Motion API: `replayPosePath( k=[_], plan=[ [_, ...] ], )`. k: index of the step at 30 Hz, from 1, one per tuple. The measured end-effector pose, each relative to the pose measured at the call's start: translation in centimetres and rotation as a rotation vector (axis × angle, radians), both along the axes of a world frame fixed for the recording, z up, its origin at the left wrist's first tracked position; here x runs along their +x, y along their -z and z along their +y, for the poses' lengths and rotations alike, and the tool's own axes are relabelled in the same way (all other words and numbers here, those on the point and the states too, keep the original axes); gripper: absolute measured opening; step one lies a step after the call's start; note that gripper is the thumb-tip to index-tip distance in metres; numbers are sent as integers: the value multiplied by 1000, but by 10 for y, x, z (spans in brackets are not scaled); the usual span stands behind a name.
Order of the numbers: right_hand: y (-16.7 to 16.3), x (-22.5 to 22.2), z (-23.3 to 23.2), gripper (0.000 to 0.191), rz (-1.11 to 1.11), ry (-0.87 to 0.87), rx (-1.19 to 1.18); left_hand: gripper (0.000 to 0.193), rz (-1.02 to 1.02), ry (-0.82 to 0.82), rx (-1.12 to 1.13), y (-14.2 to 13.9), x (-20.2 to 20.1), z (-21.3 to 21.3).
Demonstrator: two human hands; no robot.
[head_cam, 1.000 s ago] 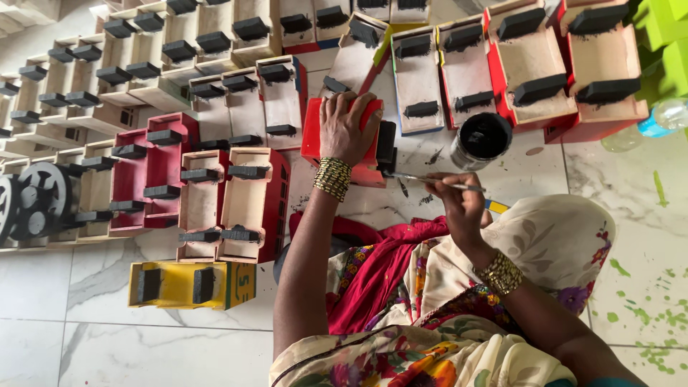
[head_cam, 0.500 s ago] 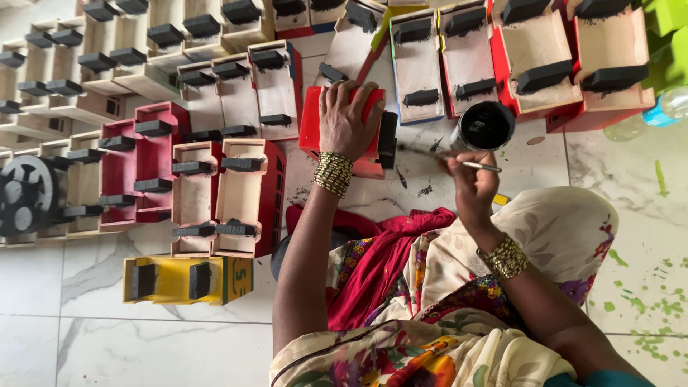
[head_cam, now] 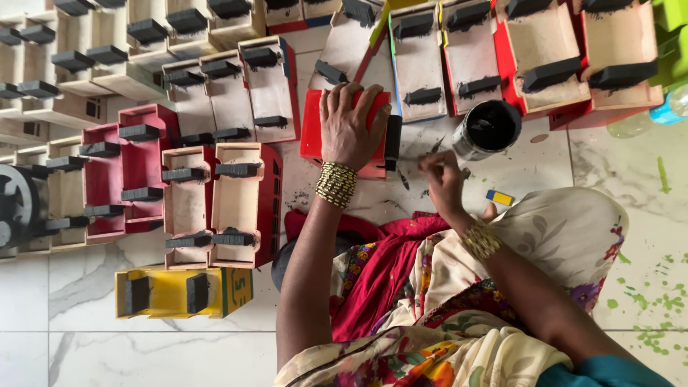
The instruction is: The person sits on the floor painting black paint onto the wheel and axle blocks of wooden toy bus models using a brush. They hold each toy body steady with one hand, dip the brush into a paint can, coat the black parts, and set finished toys aside while picking up the next one.
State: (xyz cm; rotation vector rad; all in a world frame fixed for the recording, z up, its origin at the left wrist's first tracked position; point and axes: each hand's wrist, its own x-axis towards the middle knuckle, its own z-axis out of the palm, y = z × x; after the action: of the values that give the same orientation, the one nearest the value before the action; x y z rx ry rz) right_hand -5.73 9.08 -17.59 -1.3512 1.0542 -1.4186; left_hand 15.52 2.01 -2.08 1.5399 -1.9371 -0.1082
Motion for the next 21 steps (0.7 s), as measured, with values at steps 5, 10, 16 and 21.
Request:
replayPosePath(
  k=[5, 10, 16, 21],
  plan=[
    [-6, -10, 17, 9, 219, 175, 214, 35, 0, 8, -15, 2, 0, 0],
    [9, 11, -18, 9, -107, 86, -18, 35, 4, 9, -25, -2, 1, 1],
    [9, 16, 23, 10, 210, 72, 111, 35, 13, 11, -16, -1, 5, -1],
    [4, 19, -9, 18, 161, 181, -115, 35, -3, 8, -1, -1, 5, -1]
  ],
)
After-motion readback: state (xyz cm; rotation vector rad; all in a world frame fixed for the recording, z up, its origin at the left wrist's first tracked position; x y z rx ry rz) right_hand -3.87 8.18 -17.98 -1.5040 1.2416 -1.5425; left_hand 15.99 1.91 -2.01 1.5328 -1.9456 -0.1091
